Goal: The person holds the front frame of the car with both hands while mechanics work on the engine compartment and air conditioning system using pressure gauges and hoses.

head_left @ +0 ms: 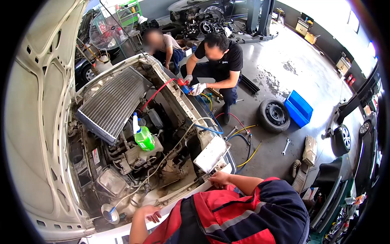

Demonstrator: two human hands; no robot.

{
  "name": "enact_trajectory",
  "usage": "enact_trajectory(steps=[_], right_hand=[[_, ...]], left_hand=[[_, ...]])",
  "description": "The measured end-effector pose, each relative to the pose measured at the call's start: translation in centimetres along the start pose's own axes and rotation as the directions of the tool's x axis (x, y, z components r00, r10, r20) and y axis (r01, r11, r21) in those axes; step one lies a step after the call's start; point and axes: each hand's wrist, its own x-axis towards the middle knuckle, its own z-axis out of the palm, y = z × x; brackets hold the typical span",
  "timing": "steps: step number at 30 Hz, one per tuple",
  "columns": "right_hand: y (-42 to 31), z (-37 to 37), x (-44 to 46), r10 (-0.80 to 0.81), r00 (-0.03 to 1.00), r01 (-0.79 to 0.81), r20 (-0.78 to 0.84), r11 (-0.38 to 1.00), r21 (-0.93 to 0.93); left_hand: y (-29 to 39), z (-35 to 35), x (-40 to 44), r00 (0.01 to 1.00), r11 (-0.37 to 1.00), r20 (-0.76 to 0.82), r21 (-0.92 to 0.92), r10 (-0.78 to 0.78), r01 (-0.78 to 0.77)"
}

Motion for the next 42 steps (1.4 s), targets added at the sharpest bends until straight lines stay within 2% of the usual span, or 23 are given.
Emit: enact_trajectory(steps=[8,30,33,42], right_hand=[[0.3,-0.2,0.6,-0.026,0.999,0.027,0.021,0.999,-0.026],[-0.9,-0.2,-0.4,0.047,0.998,-0.047,0.033,0.999,0.01],[-0.2,0.0,0.0,0.042,0.999,-0.044,0.029,0.997,0.066],[-0.6,-0.3,-0.1,0.021,1.0,-0.021,0.017,1.0,0.016]], left_hand=[[0.6,0.2,-1.0,1.0,1.0,-0.009,-0.02,-0.007,0.007],[-0.8,-0.5,1.2,1.0,0.999,0.023,-0.035,0.006,-0.006],[-0.5,-0.3,1.0,1.0,1.0,0.018,-0.03,-0.003,0.003],[-0.1,-0.1,0.3,1.0,1.0,0.003,-0.029,0.008,-0.008]])
